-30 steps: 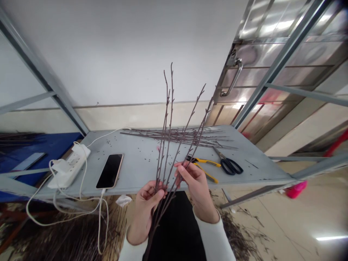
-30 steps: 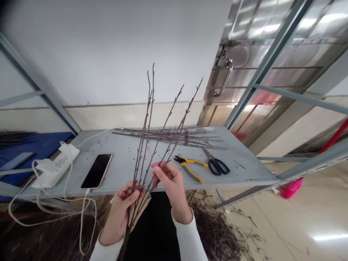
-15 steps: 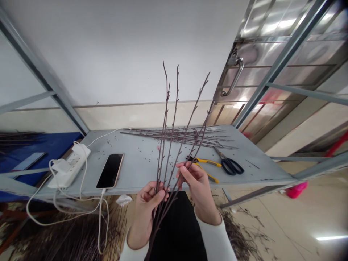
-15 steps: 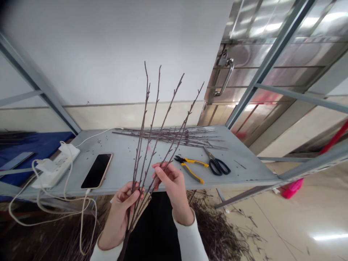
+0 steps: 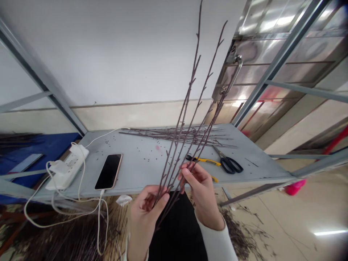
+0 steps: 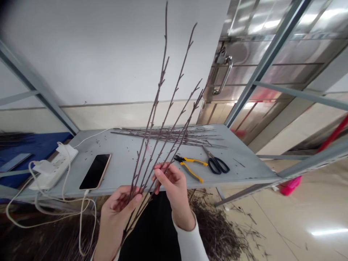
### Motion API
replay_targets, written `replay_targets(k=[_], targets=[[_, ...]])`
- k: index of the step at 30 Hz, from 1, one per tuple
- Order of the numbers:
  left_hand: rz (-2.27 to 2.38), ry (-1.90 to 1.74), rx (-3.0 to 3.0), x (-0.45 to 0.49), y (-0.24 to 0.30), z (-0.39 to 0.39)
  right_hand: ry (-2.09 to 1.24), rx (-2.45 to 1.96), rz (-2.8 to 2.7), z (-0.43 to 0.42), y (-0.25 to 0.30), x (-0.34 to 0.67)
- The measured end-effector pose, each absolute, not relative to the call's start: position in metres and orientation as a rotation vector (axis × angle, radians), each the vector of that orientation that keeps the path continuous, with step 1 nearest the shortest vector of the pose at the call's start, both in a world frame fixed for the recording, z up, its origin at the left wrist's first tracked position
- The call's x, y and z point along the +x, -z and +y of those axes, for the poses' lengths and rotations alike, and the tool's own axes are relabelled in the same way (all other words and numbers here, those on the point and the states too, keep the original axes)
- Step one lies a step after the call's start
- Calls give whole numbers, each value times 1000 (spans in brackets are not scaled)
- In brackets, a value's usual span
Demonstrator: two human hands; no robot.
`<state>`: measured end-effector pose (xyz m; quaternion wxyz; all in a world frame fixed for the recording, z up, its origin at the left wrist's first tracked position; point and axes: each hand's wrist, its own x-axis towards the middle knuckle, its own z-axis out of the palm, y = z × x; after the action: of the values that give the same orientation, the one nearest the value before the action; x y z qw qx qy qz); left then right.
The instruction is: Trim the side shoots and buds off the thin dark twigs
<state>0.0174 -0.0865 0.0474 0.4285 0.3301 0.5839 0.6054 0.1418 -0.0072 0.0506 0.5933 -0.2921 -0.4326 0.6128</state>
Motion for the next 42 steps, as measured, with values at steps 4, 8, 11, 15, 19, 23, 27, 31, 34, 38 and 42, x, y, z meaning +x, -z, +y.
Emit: replay_targets(k=[4, 8, 11, 15, 19, 23, 27, 31, 34, 38, 42], targets=[[1485, -1543, 797, 25, -52, -87, -1423, -675, -1012, -7, -50, 143], [1497, -1613, 696, 33, -58, -85, -1425, -698, -998, -6, -49, 144], [1465, -1622, 660, 35, -59, -84, -1442, -699, -979, -6, -49, 144], [1386, -1638, 616, 34, -60, -83, -1441, -708, -961, -9, -50, 143], [1249, -1614, 500, 34, -66, -81, -1433, -690, -937, -11, -53, 144], [1102, -1517, 368, 35, -69, -80, -1464, -666, -961, -14, -55, 145], [1016, -1450, 252, 32, -64, -81, -1487, -685, -986, -17, -59, 144], [964, -1399, 236, 28, -59, -82, -1493, -711, -948, -20, -64, 142], [942, -1371, 280, 27, -59, -83, -1489, -708, -934, -20, -67, 142], [915, -1359, 255, 27, -59, -84, -1486, -706, -932, -21, -68, 142], [902, -1327, 267, 27, -58, -85, -1501, -722, -927, -23, -69, 142]])
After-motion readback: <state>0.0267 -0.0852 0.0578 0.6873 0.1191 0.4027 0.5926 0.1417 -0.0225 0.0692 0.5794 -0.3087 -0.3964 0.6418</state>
